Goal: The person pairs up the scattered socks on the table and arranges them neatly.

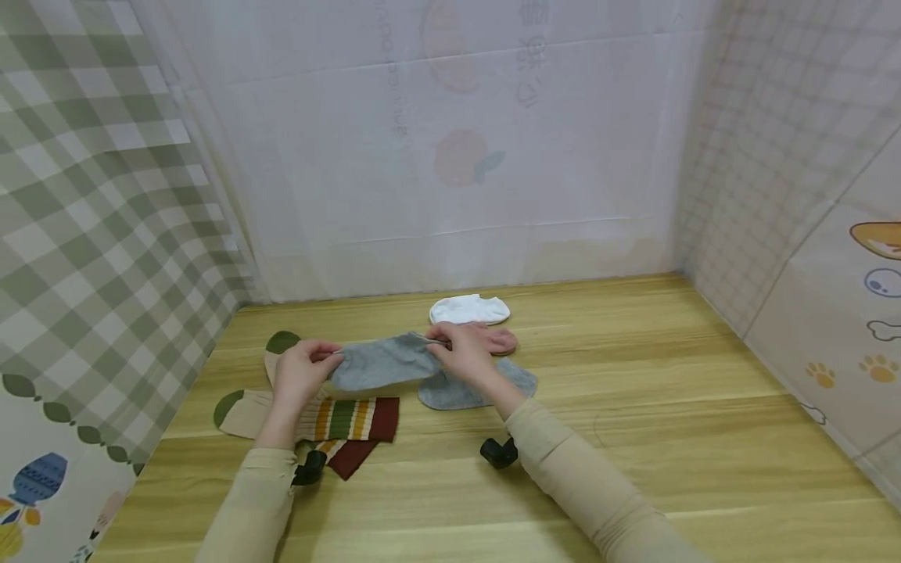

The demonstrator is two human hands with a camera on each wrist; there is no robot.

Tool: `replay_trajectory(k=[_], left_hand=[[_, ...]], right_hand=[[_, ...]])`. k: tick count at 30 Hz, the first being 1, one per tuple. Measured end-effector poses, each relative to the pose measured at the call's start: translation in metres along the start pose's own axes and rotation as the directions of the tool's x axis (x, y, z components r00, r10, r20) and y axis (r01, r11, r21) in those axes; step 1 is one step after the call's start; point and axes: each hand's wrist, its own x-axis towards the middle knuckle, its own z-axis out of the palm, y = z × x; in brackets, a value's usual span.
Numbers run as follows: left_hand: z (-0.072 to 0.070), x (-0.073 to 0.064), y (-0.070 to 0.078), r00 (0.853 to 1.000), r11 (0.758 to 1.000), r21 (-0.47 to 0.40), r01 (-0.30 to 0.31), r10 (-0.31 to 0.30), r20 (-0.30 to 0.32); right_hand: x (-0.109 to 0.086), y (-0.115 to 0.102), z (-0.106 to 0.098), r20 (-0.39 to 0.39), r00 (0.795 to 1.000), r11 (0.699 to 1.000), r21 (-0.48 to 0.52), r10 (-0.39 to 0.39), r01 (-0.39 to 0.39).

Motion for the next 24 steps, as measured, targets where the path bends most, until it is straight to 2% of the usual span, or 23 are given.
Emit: replay_trajectory(k=[8,13,24], left_hand=[[0.012,-0.003,0.011,0.997,0.996,-0.042,-0.074,0.073,-0.024],[0.02,-0.006,0.019,0.995,0.992,-0.088,-0.093,0.091,-0.03],[0.036,-0.013,0.038,0.989,0.974,-0.176,-0.146,0.148,0.001]], right_hand=[[-0.012,0.003,-0.02,-0.011,1.0,0.999,0.024,0.029,-0.029],[-0.019,0.008,-0.031,-0.032,0.999,1.0,0.008,0.023,-0.022],[-0.032,0.018,-0.057,-0.069,0.998,0.997,0.069,-0.012,0.017]])
